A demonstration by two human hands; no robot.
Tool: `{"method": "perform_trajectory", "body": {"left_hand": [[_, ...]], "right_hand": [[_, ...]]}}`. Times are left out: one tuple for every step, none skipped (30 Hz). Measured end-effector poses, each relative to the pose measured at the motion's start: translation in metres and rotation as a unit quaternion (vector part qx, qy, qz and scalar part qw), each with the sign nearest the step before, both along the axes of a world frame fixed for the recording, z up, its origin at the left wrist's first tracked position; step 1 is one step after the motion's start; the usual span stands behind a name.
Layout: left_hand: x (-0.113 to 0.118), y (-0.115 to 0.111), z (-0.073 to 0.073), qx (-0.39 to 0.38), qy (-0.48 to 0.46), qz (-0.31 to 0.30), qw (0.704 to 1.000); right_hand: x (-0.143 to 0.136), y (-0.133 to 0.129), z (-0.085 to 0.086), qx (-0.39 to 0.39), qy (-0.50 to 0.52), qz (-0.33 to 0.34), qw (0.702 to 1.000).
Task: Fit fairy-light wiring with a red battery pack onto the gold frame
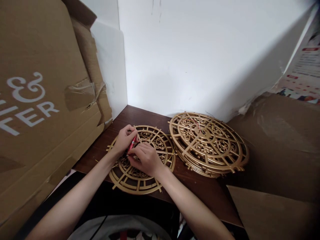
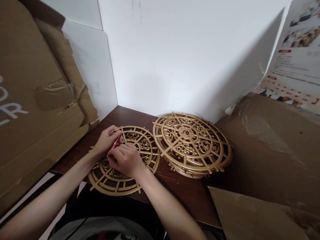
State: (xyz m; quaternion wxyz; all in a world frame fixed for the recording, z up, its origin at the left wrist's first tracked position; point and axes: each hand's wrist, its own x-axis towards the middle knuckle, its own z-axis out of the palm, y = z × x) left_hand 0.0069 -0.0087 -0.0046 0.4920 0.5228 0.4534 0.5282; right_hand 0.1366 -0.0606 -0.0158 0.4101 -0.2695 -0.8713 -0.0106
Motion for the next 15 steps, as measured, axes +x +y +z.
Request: {"method": "perform_trajectory", "body": {"left_hand": [[-0.001,-0.001,0.001,-0.004,-0.012,-0.005,1.000],[-0.002,-0.001,0.002,-0.009,-0.022,-0.011,1.000],[-0.003,-0.002,0.003,-0.014,-0.030,-0.019,0.999],[-0.005,-0.002,0.004,-0.019,-0.036,-0.029,0.999],[-0.006,-0.002,0.004,-0.025,-0.041,-0.042,0.998],[-0.007,-0.003,0.005,-0.029,-0.044,-0.056,0.997],[-0.008,-0.004,0.006,-0.031,-0.046,-0.072,0.996],[-0.009,-0.005,0.006,-0.030,-0.046,-0.091,0.994],[-0.009,-0.006,0.006,-0.026,-0.045,-0.112,0.992],[-0.010,-0.007,0.006,-0.019,-0.043,-0.136,0.990],[-0.010,-0.009,0.006,-0.011,-0.038,-0.161,0.986],[-0.010,-0.010,0.006,-0.004,-0.032,-0.186,0.982],[-0.009,-0.012,0.007,0.000,-0.025,-0.209,0.978],[-0.009,-0.013,0.007,0.002,-0.017,-0.228,0.974],[-0.009,-0.014,0.007,0.002,-0.010,-0.241,0.970]], "right_hand": [[0.002,0.000,0.002,-0.003,0.013,0.005,1.000],[0.003,0.000,0.004,-0.007,0.036,0.007,0.999],[0.005,-0.001,0.006,-0.015,0.069,0.005,0.997],[0.007,-0.001,0.008,-0.029,0.108,0.001,0.994],[0.009,-0.002,0.010,-0.047,0.150,-0.006,0.988],[0.011,-0.003,0.012,-0.069,0.188,-0.017,0.980],[0.013,-0.003,0.014,-0.088,0.218,-0.031,0.971],[0.015,-0.003,0.016,-0.104,0.238,-0.048,0.964],[0.017,-0.003,0.018,-0.113,0.249,-0.066,0.960],[0.018,-0.003,0.019,-0.114,0.255,-0.082,0.957],[0.020,-0.002,0.019,-0.113,0.258,-0.097,0.955],[0.021,-0.001,0.020,-0.110,0.258,-0.111,0.953],[0.021,0.000,0.019,-0.107,0.258,-0.123,0.952],[0.022,0.001,0.019,-0.107,0.257,-0.134,0.951],[0.022,0.002,0.018,-0.108,0.253,-0.144,0.950]]}}
